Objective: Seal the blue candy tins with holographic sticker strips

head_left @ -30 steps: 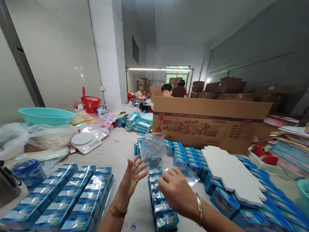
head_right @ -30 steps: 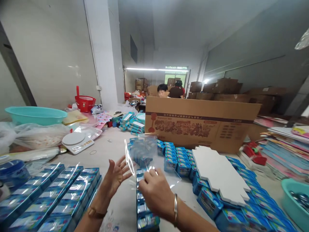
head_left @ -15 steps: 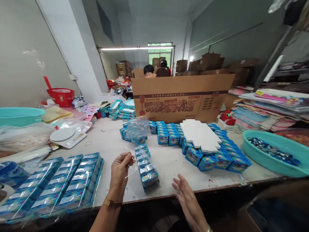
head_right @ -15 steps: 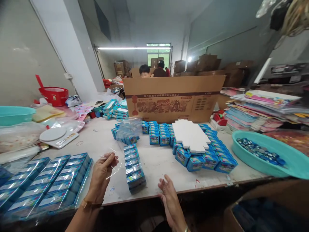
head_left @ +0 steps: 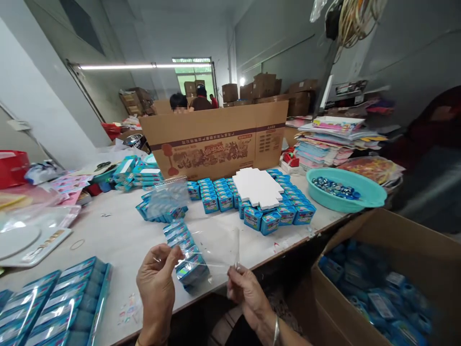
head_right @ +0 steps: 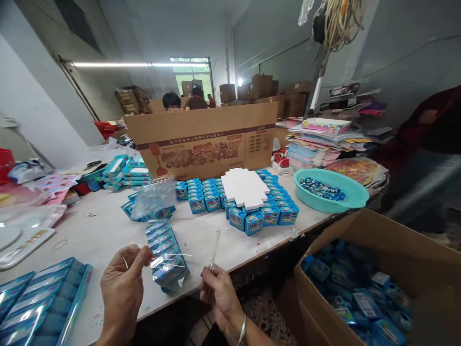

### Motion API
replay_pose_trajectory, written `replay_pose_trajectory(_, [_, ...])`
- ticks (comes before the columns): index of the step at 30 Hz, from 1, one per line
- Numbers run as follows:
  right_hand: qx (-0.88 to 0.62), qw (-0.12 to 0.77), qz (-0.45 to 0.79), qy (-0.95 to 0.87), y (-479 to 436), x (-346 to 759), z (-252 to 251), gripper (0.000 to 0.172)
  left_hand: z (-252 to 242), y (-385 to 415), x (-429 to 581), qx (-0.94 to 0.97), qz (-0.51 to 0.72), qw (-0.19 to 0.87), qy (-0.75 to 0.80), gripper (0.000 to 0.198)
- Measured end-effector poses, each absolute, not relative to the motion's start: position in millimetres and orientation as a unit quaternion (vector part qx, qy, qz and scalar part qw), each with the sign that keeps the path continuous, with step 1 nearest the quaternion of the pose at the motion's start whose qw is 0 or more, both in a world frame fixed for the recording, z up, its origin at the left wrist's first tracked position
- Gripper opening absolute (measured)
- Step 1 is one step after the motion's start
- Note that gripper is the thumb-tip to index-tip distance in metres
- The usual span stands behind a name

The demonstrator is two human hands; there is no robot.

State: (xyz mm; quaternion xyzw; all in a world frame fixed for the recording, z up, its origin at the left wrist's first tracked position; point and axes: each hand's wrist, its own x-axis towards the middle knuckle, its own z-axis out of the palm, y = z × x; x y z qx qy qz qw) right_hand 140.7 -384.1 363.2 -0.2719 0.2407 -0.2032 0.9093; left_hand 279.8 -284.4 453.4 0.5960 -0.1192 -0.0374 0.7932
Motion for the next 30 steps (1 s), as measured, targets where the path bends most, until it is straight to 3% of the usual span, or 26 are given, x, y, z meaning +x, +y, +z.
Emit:
replay_pose_trajectory(4, [-0.330, 0.850, -0.257, 0.320, -396.3, 144.5, 351.0, 0.065, 434.0, -271.7, 276.4, 0.685, -0.004, 0.719, -0.119, 0.056])
replay_pose_trajectory(8, [-0.297, 0.849, -0.262, 0.349, -395.5, 140.7, 343.1, 0.063, 416.6, -257.3, 274.1, 0.732, 0.033, 0.670, -0.118, 0.050])
replay_pose_trajectory(15, [-0.365, 0.831, -0.206, 0.365, -398.3, 132.8, 318.9, 0.062, 411.3, -244.5, 282.0, 0.713, 0.272, 0.624, -0.170, 0.013])
replay_pose_trajectory(18, [-0.363, 0.835, -0.169, 0.379, -391.1, 131.5, 302.6, 0.066, 419.3, -237.9, 284.8, 0.697, 0.311, 0.621, -0.178, 0.006])
replay_pose_trajectory(22, [-0.349, 0.866, -0.101, 0.344, -371.9, 125.3, 292.5, 0.064, 437.7, -230.7, 286.7, 0.673, 0.230, 0.683, -0.164, 0.017])
replay_pose_trajectory(27, [-0.443, 0.873, 0.053, 0.196, -393.9, 110.8, 307.0, 0.050, 470.4, -221.6, 306.4, 0.566, 0.075, 0.800, -0.183, 0.033])
replay_pose_trajectory(30, [-0.461, 0.861, -0.056, 0.206, -434.1, 118.6, 333.5, 0.045, 487.2, -216.1, 321.0, 0.489, -0.069, 0.853, -0.169, 0.037])
